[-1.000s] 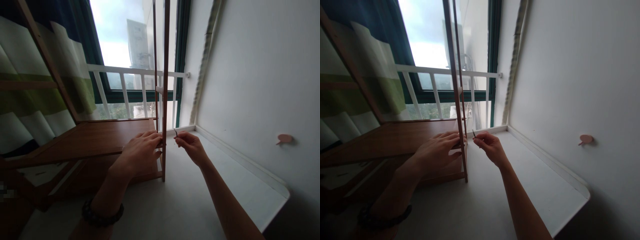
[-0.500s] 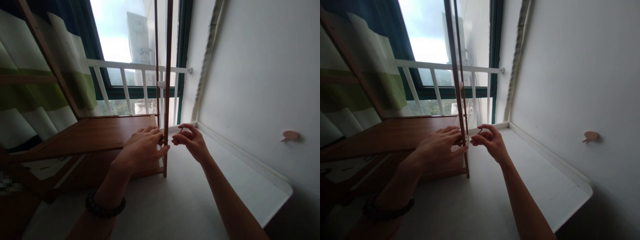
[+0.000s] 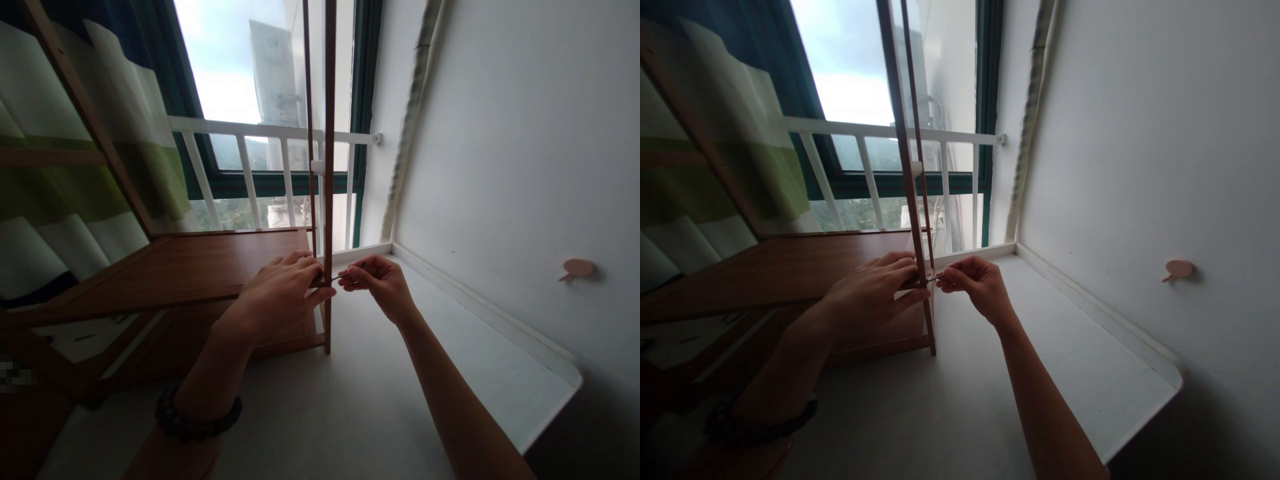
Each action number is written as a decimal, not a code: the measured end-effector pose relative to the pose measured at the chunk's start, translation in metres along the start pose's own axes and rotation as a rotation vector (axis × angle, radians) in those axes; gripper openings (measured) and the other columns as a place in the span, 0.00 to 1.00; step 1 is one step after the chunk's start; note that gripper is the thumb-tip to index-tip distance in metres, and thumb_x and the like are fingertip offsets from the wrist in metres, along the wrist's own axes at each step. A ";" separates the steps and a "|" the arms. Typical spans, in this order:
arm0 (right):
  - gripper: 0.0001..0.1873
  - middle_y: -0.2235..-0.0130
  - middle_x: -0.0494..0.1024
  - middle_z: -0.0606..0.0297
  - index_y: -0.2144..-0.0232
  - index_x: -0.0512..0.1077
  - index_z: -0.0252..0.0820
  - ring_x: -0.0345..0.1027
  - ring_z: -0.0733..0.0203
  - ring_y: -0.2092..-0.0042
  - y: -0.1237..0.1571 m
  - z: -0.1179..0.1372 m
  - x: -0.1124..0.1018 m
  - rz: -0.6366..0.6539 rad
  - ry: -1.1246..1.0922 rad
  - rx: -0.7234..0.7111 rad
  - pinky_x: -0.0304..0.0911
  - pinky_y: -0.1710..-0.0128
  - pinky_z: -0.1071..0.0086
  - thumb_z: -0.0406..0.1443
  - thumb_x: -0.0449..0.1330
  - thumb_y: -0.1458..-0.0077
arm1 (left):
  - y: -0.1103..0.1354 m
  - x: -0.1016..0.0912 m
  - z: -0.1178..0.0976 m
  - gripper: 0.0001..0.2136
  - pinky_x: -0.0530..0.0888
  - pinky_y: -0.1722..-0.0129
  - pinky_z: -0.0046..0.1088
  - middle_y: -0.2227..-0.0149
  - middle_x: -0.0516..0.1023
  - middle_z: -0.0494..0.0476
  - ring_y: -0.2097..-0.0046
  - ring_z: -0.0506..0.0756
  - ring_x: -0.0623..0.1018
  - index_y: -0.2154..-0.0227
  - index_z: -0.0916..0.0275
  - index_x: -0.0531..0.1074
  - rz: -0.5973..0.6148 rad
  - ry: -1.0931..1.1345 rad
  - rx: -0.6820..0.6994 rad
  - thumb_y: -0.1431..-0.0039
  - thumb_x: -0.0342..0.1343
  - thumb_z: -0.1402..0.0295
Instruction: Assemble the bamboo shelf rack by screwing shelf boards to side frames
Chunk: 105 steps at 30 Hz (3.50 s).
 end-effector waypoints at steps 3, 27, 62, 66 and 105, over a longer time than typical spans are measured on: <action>0.07 0.70 0.80 0.64 0.72 0.71 0.39 0.76 0.60 0.68 0.000 -0.002 0.000 -0.001 -0.014 0.013 0.74 0.67 0.65 0.36 0.65 0.53 | 0.000 -0.002 0.001 0.17 0.68 0.55 0.36 0.56 0.73 0.56 0.53 0.58 0.70 0.60 0.58 0.71 -0.003 0.100 0.016 0.41 0.44 0.54; 0.17 0.75 0.78 0.62 0.69 0.76 0.34 0.73 0.64 0.73 0.003 -0.016 -0.005 0.151 -0.086 0.235 0.67 0.76 0.74 0.44 0.57 0.46 | -0.002 -0.003 0.003 0.15 0.70 0.56 0.36 0.58 0.75 0.57 0.55 0.58 0.72 0.63 0.58 0.73 -0.053 0.142 0.019 0.42 0.47 0.56; 0.16 0.61 0.79 0.62 0.59 0.73 0.42 0.74 0.59 0.57 0.008 -0.013 -0.011 0.285 -0.152 0.193 0.70 0.73 0.75 0.34 0.64 0.53 | -0.001 -0.003 0.002 0.15 0.70 0.58 0.36 0.58 0.75 0.57 0.55 0.58 0.72 0.62 0.59 0.73 -0.045 0.145 0.016 0.42 0.46 0.56; 0.10 0.68 0.81 0.60 0.66 0.74 0.38 0.76 0.60 0.65 0.005 -0.016 -0.016 0.195 -0.084 0.160 0.66 0.78 0.76 0.38 0.63 0.51 | 0.000 -0.003 0.002 0.15 0.69 0.56 0.37 0.57 0.75 0.57 0.55 0.58 0.72 0.63 0.58 0.72 -0.052 0.132 0.015 0.42 0.46 0.56; 0.06 0.74 0.77 0.68 0.67 0.73 0.39 0.72 0.69 0.73 0.006 -0.005 -0.004 0.252 -0.173 0.187 0.65 0.79 0.79 0.35 0.62 0.49 | -0.001 -0.004 0.001 0.15 0.69 0.58 0.36 0.57 0.74 0.56 0.56 0.58 0.72 0.62 0.58 0.72 -0.026 0.118 0.005 0.42 0.46 0.56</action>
Point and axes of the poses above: each hand's wrist, its own y-axis away from the middle knuckle, its own x-axis out of the palm, z = x × y, the point moved 7 cm from there along -y, towards the middle knuckle
